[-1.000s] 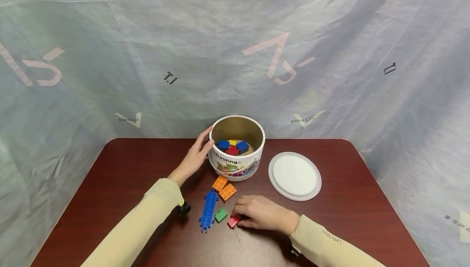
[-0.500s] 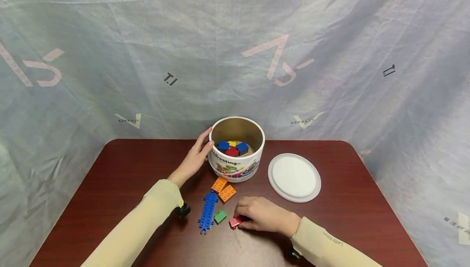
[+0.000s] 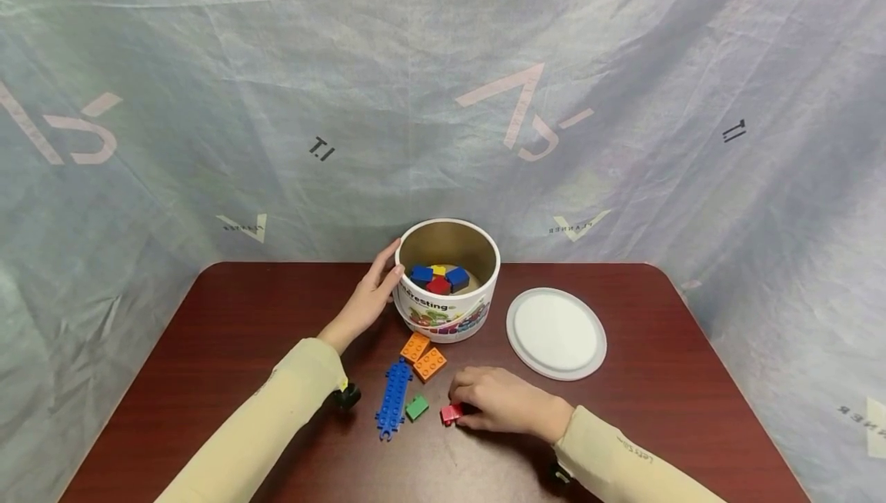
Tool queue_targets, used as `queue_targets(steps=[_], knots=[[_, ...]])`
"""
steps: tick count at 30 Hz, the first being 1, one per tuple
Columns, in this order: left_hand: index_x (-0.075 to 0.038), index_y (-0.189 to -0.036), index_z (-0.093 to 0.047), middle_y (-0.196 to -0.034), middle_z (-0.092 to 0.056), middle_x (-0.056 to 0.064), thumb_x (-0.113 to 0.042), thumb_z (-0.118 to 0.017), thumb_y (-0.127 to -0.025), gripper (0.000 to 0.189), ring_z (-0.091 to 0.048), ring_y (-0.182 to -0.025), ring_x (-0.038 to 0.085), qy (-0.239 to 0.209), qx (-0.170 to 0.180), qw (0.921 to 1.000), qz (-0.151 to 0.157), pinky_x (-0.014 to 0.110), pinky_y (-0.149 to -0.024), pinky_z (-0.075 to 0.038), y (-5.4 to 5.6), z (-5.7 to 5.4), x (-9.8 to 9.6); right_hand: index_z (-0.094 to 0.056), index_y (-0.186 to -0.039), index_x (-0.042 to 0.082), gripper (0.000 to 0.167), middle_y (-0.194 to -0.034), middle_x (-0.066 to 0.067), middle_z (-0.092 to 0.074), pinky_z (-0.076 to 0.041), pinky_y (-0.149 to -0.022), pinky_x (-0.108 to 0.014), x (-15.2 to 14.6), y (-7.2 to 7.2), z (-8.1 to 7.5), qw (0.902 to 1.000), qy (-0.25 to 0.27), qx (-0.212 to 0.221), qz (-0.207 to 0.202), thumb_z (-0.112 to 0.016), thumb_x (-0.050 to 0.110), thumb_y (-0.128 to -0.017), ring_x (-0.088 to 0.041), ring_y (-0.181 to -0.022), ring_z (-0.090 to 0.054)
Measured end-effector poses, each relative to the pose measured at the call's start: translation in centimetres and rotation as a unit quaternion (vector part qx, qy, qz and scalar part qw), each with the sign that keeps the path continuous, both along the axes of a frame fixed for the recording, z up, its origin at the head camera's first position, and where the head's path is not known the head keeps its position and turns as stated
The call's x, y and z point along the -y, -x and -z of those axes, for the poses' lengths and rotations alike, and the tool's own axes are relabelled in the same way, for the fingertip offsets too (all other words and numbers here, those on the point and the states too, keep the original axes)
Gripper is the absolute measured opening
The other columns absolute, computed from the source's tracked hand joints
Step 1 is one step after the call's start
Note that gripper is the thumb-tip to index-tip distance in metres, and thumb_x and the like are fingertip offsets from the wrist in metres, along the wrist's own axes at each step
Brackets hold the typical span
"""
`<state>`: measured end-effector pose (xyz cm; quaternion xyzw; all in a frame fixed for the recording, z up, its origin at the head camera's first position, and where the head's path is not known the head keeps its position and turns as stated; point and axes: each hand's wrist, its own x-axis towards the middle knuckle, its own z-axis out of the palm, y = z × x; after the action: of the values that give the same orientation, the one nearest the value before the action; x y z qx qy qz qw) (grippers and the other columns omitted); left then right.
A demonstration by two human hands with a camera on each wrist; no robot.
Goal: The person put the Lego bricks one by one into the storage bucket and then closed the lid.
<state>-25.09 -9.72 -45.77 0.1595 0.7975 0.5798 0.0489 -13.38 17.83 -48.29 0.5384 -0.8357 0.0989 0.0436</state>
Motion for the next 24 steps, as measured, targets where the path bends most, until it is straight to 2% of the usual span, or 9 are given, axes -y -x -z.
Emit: queue_targets(steps=[6, 10, 20, 24], knots=[[-0.038, -0.167, -0.019, -0.17, -0.029, 0.011, -0.041, -0.045, -0.112, 0.06, -0.046, -0.142, 0.038, 0.0, 0.0, 1.0, 0.003, 0.062, -0.099, -0.051, 0.0, 0.0, 0.1, -0.075, -0.097, 0.016, 0.015, -0.099, 0.007, -0.067, -0.054, -0.082, -0.02, -0.6, 0.2, -0.8, 0.9999, 0.009, -0.006, 0.006, -0.082, 0.027, -0.091, -0.007, -0.091, -0.064], [-0.038, -0.167, -0.018, -0.17, -0.027, 0.012, -0.041, -0.044, -0.113, 0.06, -0.046, -0.143, 0.039, -0.001, 0.002, 1.0, 0.005, 0.063, -0.1, -0.05, -0.1, 0.0, 0.1, -0.075, -0.099, 0.014, 0.016, -0.098, 0.006, -0.066, -0.054, -0.083, -0.022, -1.0, 0.5, -2.0, 0.9998, 0.015, -0.008, 0.013, -0.082, 0.027, -0.092, -0.008, -0.091, -0.065], [-0.038, -0.167, -0.017, -0.171, -0.026, 0.013, -0.041, -0.045, -0.112, 0.062, -0.043, -0.146, 0.039, -0.007, 0.01, 0.9998, 0.015, 0.065, -0.103, -0.048, 0.2, 0.1, 0.1, -0.074, -0.096, 0.012, 0.02, -0.096, 0.003, -0.065, -0.055, -0.077, -0.026, -2.0, 1.7, -6.8, 0.9976, 0.033, -0.054, 0.029, -0.086, 0.025, -0.087, -0.012, -0.085, -0.063], [-0.038, -0.167, -0.017, -0.17, -0.027, 0.013, -0.041, -0.045, -0.112, 0.061, -0.043, -0.146, 0.039, -0.006, 0.011, 0.9998, 0.014, 0.065, -0.102, -0.049, 0.2, 0.1, 0.1, -0.075, -0.1, 0.012, 0.022, -0.098, 0.003, -0.067, -0.056, -0.079, -0.027, -2.2, 2.2, -8.7, 0.9973, 0.033, -0.052, 0.042, -0.087, 0.025, -0.086, -0.012, -0.087, -0.064]])
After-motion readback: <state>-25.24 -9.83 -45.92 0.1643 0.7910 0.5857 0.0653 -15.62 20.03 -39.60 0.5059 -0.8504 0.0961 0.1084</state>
